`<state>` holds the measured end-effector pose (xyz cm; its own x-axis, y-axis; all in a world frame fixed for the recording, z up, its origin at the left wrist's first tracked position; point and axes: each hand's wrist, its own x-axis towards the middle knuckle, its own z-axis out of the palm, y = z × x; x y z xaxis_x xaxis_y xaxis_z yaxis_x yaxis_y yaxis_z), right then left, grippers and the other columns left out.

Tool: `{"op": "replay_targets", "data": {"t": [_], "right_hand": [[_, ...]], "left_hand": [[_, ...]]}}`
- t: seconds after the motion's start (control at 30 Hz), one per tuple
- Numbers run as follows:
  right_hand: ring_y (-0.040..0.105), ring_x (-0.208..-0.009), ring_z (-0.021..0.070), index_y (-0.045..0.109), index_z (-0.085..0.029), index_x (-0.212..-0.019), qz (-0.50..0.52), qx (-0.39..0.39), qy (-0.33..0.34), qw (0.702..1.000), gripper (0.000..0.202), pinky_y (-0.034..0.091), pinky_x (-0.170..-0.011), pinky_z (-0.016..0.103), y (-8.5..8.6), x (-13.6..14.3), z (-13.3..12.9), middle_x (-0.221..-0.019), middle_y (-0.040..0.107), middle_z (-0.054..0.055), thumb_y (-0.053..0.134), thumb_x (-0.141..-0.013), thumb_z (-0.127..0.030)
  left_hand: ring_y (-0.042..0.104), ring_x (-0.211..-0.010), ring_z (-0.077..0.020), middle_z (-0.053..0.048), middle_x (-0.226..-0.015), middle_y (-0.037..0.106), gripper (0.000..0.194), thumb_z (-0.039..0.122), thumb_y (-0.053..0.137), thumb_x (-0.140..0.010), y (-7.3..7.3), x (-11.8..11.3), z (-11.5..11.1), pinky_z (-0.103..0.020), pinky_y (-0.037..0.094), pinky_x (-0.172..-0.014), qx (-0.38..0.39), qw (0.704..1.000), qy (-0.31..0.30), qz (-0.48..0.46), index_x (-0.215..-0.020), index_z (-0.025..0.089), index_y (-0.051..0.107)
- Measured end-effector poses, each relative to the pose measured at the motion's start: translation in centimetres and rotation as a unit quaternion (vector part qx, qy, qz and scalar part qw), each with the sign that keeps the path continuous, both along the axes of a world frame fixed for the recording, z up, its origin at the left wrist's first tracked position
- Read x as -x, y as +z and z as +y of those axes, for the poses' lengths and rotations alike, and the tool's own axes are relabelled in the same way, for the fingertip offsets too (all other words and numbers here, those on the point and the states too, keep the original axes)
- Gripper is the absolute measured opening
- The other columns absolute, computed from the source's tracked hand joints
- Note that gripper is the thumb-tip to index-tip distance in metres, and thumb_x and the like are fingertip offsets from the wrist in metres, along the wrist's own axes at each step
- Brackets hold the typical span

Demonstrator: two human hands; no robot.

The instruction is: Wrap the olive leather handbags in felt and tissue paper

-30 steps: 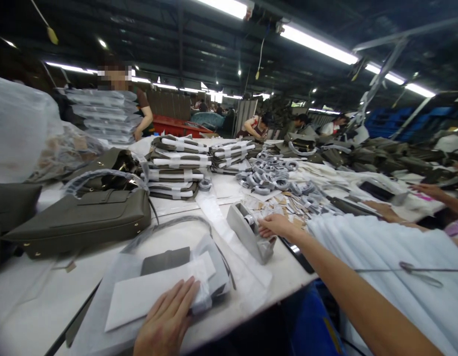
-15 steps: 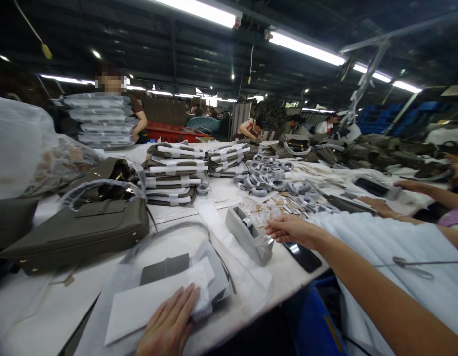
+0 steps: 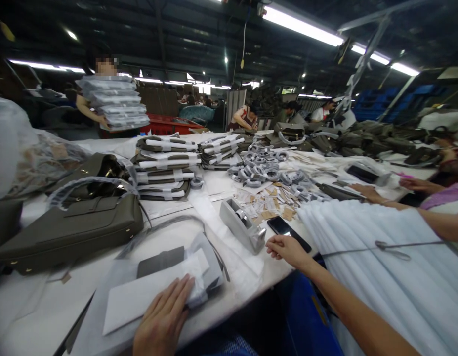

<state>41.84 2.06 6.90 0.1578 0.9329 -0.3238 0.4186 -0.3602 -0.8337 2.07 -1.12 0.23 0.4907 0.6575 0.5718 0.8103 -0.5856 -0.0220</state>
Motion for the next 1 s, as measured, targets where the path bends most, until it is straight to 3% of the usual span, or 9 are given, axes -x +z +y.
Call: {"op": "replay_targets", "data": {"t": [0.1,0.23,0.37,0.5,0.67,0.8,0.9,1.0], "right_hand": [[0.063,-0.066,0.0167,0.068,-0.016,-0.083,-0.019,-0.021,0.032,0.999,0.049,0.052,-0.066,0.029,0.8,0.4,-0.6,-0.077,0.071,0.007,0.070,-0.073,-0.064],[0.066,-0.074,0.0178,0.071,-0.017,-0.093,-0.067,-0.057,0.174,0.981,0.036,0.052,-0.073,0.028,4.6,3.6,-1.5,-0.083,0.073,0.006,0.058,-0.089,-0.051],[0.069,-0.075,0.0160,0.072,-0.021,-0.101,-0.138,-0.111,0.350,0.920,0.026,0.049,-0.075,0.025,8.7,9.3,0.1,-0.083,0.075,0.003,0.052,-0.097,-0.037],[0.072,-0.077,0.0179,0.070,-0.025,-0.115,-0.213,-0.133,0.504,0.826,0.027,0.047,-0.072,0.024,10.7,15.6,3.4,-0.083,0.077,0.002,0.054,-0.095,-0.030],[0.071,-0.079,0.0233,0.065,-0.027,-0.127,-0.346,-0.163,0.624,0.682,0.039,0.041,-0.063,0.027,9.6,21.5,7.5,-0.081,0.077,0.005,0.063,-0.088,-0.029],[0.069,-0.072,0.0249,0.058,-0.029,-0.134,-0.418,-0.170,0.671,0.589,0.051,0.036,-0.057,0.027,7.5,23.8,9.7,-0.078,0.075,0.007,0.067,-0.083,-0.029],[0.068,-0.070,0.0242,0.055,-0.029,-0.136,-0.441,-0.178,0.689,0.546,0.055,0.033,-0.055,0.026,6.6,24.6,10.4,-0.077,0.073,0.007,0.070,-0.083,-0.032],[0.067,-0.069,0.0230,0.055,-0.027,-0.133,-0.453,-0.175,0.694,0.532,0.051,0.033,-0.055,0.026,6.4,25.2,10.5,-0.074,0.073,0.005,0.071,-0.085,-0.032]], "left_hand": [[0.059,-0.124,-0.0190,0.005,-0.144,0.055,0.056,0.009,0.045,-0.092,0.1,0.1,0.0,-0.034,0.047,-0.099,-0.003,1.000,-0.012,0.005,-0.145,0.024,0.046],[0.058,-0.126,-0.0197,0.004,-0.144,0.055,0.054,0.008,0.045,-0.092,0.6,-0.1,-0.4,-0.035,0.046,-0.101,0.025,1.000,0.008,-0.007,-0.144,0.024,0.048],[0.060,-0.123,-0.0192,0.004,-0.140,0.060,0.046,0.010,0.040,-0.097,1.0,-0.6,-0.7,-0.036,0.048,-0.099,0.031,0.999,0.017,-0.026,-0.139,0.024,0.053],[0.061,-0.122,-0.0202,0.003,-0.137,0.062,0.039,0.018,0.038,-0.102,0.6,-1.0,-0.6,-0.037,0.049,-0.097,0.015,0.998,0.025,-0.052,-0.136,0.023,0.056],[0.060,-0.123,-0.0212,-0.001,-0.136,0.064,0.038,0.019,0.047,-0.099,0.4,-1.3,-0.8,-0.038,0.050,-0.099,0.023,0.997,0.044,-0.052,-0.136,0.025,0.055],[0.059,-0.123,-0.0204,-0.001,-0.136,0.063,0.039,0.018,0.040,-0.101,0.4,-1.3,-0.9,-0.036,0.050,-0.100,0.024,0.997,0.046,-0.058,-0.136,0.024,0.056],[0.059,-0.123,-0.0199,-0.002,-0.135,0.064,0.038,0.021,0.038,-0.102,0.3,-1.3,-0.9,-0.036,0.049,-0.101,0.018,0.996,0.043,-0.083,-0.133,0.024,0.059],[0.059,-0.122,-0.0201,-0.004,-0.134,0.065,0.040,0.022,0.033,-0.103,0.4,-1.3,-0.8,-0.036,0.048,-0.102,0.011,0.995,0.041,-0.091,-0.130,0.023,0.062]]}}
